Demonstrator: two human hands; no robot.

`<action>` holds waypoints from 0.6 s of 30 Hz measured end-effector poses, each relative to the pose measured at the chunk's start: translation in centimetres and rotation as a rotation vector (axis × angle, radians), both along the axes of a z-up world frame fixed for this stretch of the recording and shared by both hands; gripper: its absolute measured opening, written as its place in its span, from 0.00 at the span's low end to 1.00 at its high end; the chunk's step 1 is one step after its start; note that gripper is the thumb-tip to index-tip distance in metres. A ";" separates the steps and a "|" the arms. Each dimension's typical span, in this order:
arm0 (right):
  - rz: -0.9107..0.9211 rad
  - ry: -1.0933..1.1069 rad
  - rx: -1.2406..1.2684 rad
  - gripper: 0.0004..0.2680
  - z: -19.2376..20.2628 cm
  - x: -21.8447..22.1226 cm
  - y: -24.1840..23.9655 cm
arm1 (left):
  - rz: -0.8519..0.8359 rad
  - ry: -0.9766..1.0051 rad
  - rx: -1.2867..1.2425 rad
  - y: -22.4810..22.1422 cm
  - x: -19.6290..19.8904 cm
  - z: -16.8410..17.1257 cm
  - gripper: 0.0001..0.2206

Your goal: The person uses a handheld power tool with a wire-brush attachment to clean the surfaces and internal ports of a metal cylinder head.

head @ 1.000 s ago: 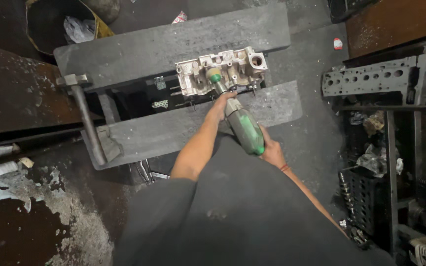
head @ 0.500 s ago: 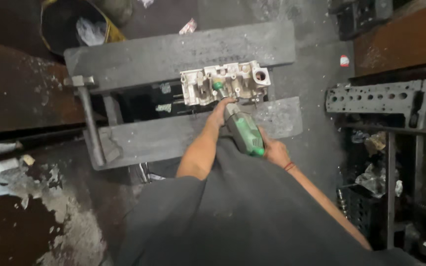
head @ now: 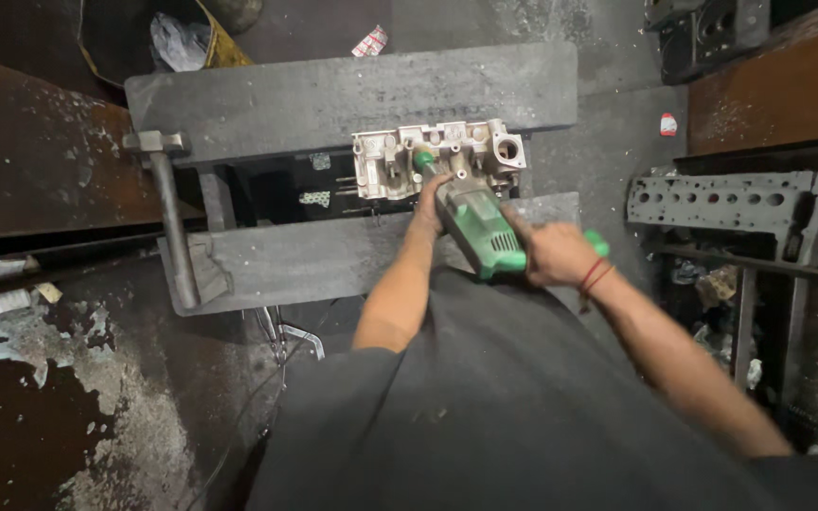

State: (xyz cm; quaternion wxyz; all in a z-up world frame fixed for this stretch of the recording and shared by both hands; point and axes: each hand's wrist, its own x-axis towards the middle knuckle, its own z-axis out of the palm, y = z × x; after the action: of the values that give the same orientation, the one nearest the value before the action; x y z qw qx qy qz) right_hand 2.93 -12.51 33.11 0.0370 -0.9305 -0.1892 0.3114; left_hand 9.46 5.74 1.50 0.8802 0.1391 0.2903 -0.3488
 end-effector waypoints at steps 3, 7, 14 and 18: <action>0.096 0.017 -0.029 0.40 2.9 3.7 0.2 | 0.093 0.039 -0.014 -1.1 0.3 1.2 0.22; 0.227 0.078 -0.177 0.41 5.0 7.1 1.3 | 0.228 -0.026 -0.063 -2.3 0.7 3.2 0.24; 0.407 0.116 -0.241 0.43 6.5 12.2 1.6 | 0.389 0.030 -0.109 -3.5 1.6 5.4 0.18; 0.555 0.113 -0.326 0.42 5.3 13.3 1.3 | 0.608 0.033 -0.179 -3.6 2.6 4.6 0.17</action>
State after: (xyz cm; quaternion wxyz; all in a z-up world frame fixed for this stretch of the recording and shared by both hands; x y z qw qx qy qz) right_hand 16.20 -11.24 38.39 -0.1883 -0.8184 -0.3808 0.3871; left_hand 12.09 2.18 6.08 0.9480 -0.0375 0.3009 -0.0962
